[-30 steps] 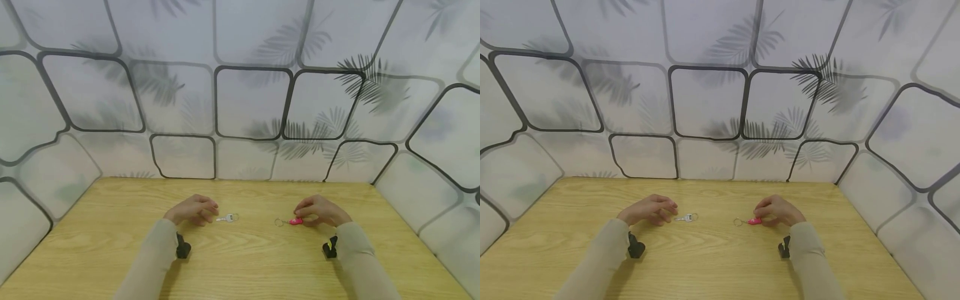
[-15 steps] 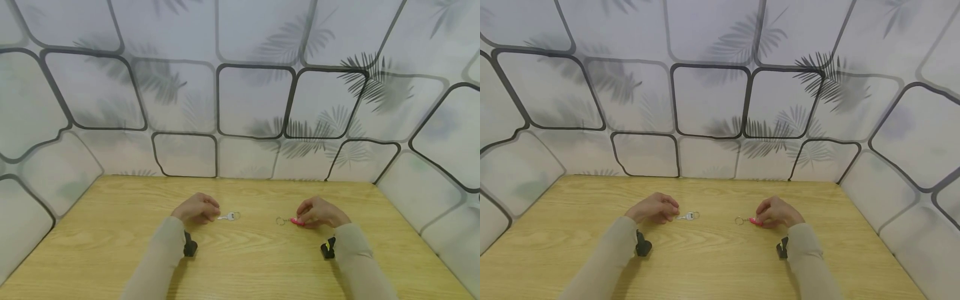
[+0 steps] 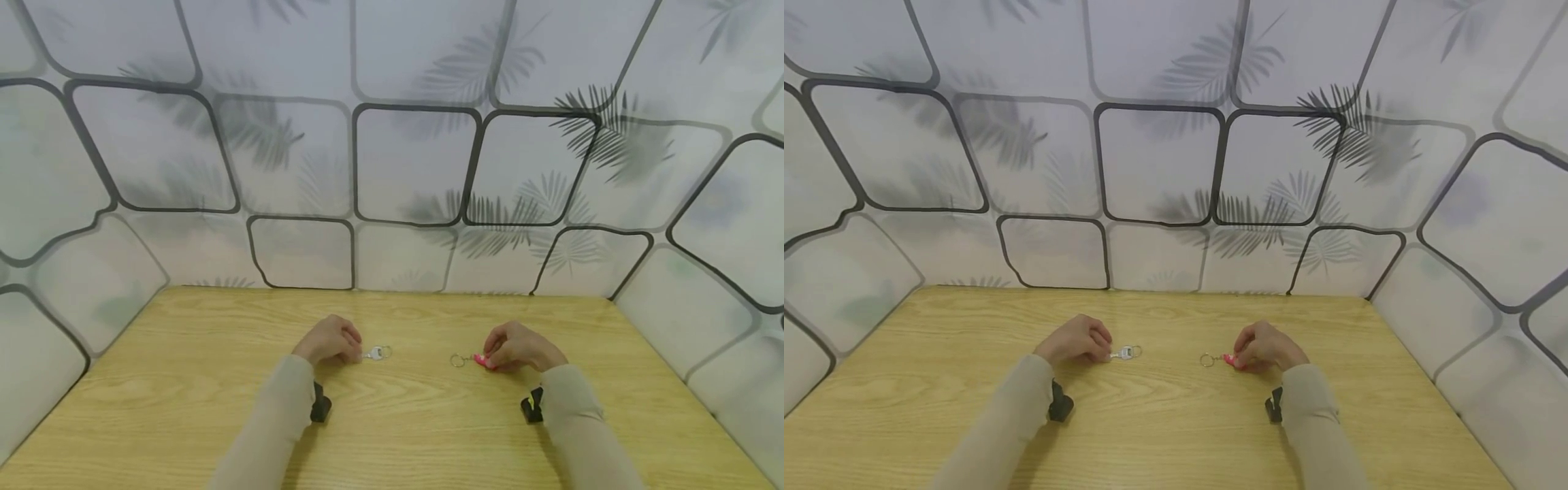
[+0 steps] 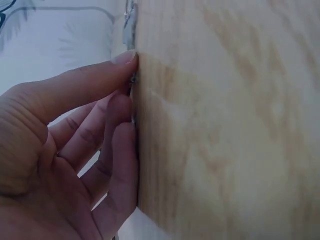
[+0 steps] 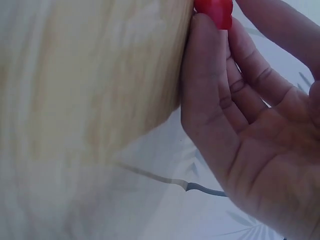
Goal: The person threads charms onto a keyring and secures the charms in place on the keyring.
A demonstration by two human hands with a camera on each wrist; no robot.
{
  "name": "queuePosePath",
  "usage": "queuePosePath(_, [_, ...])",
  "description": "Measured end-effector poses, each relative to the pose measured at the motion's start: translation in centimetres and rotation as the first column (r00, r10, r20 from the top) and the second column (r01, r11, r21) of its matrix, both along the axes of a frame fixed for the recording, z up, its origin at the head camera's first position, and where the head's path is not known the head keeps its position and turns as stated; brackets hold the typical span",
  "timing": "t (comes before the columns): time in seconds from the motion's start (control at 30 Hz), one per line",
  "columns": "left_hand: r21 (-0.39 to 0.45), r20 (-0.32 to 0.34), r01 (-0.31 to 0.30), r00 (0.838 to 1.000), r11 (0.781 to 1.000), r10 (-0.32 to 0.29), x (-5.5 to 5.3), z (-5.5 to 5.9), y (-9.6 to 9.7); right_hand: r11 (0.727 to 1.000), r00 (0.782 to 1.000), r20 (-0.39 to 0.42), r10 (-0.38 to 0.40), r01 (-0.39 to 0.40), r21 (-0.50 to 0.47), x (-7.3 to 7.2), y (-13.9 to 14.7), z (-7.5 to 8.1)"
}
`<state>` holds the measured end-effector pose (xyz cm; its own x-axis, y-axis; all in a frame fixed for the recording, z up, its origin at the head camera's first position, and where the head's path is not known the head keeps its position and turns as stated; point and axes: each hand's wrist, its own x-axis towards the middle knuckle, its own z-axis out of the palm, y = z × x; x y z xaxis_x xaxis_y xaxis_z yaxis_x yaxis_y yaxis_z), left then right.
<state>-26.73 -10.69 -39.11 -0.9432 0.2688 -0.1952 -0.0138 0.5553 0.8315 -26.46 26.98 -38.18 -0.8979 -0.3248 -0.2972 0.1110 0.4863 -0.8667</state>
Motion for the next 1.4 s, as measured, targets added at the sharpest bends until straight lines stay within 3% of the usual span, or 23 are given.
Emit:
queuePosePath(0.27, [-0.071,-0.019,-0.007,1.000,0.997,0.006,-0.1,0.3,0.8,1.000,0.999,-0.033,-0.005,0.006,0.021,0.0,0.2,0.1])
queuePosePath(0.5, [-0.112,0.006,0.004,1.000,0.994,-0.004,0.2,0.4,1.1,0.999,0.999,-0.034,0.041,-0.040,0.031,0.3,0.1,-0.1])
queuePosePath(0.83, [-0.142,-0.032,-0.074,0.997,0.987,0.071,0.6,0.5,1.3,0.998,0.999,-0.035,0.042,-0.040,0.042,0.1,0.3,-0.1])
queuePosePath(1.0, [-0.190,-0.066,-0.033,0.998,0.981,0.021,0.6,0.6,1.4,0.999,0.999,-0.025,0.035,-0.034,0.021,0.0,0.4,-0.4])
queuePosePath(1.17, [-0.222,-0.067,0.054,0.995,0.974,-0.070,0.9,0.9,1.8,1.000,1.000,0.002,0.015,-0.015,0.001,0.1,0.5,-0.5])
queuePosePath(1.4, [-0.199,-0.064,0.141,0.986,0.970,-0.156,1.2,0.9,2.0,0.994,0.997,0.043,0.068,-0.064,-0.088,-0.1,1.1,-0.3])
